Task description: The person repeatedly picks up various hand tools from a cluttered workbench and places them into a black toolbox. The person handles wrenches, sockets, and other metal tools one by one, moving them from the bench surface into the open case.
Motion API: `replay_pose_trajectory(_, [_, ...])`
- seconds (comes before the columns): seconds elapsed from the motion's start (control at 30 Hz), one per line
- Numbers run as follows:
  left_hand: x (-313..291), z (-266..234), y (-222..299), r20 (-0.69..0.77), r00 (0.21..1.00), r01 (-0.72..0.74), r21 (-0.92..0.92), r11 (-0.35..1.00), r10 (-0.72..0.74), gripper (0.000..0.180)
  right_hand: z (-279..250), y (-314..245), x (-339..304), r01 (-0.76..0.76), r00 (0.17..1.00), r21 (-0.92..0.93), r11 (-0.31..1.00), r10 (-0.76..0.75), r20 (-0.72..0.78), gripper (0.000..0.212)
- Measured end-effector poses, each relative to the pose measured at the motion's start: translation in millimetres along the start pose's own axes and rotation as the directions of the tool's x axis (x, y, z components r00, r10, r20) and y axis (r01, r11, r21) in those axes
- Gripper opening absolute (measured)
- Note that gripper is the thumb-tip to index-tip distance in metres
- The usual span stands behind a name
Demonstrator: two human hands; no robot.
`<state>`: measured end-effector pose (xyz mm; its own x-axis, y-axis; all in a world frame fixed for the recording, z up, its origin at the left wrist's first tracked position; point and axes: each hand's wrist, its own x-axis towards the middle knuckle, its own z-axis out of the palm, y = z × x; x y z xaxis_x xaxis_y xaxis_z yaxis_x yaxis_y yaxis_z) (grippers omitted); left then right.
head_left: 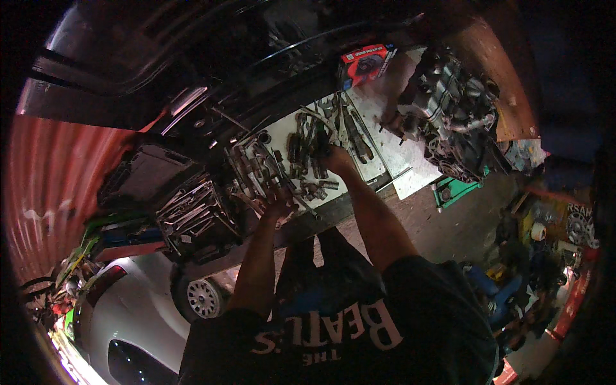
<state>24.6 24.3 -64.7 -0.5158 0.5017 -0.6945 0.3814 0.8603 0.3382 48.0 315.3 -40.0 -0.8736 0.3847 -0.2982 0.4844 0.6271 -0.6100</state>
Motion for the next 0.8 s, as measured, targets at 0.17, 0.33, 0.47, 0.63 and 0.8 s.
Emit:
replay_pose_trajectory(0.17, [4,11,6,-0.093,0.988,0.126,0.026,0.992,-0.123,0.100,0,-52,27,-0.046,0.985,0.055,0.997,0.037,0.170,0.035])
replay_pose_trajectory(0.33, [20,-14,18,-0.060,0.988,0.140,-0.081,0.987,-0.145,0.092,40,-59,55,-0.011,0.996,-0.034,0.999,0.014,0.093,0.033])
replay_pose_trajectory(0.47, [32,-49,31,0.091,0.991,0.113,-0.118,0.987,-0.102,0.087,59,-32,66,0.243,0.963,-0.102,0.965,-0.227,0.149,0.028])
replay_pose_trajectory(0.63, [41,-31,21,-0.012,0.995,0.093,-0.136,0.986,-0.096,0.081,-23,-82,30,-0.090,0.989,-0.173,0.981,0.108,0.097,0.031])
replay_pose_trajectory(0.8, [36,-12,13,-0.088,0.994,0.045,-0.145,0.988,-0.058,0.076,-18,-76,44,-0.323,0.946,-0.209,0.923,0.317,-0.062,0.038])
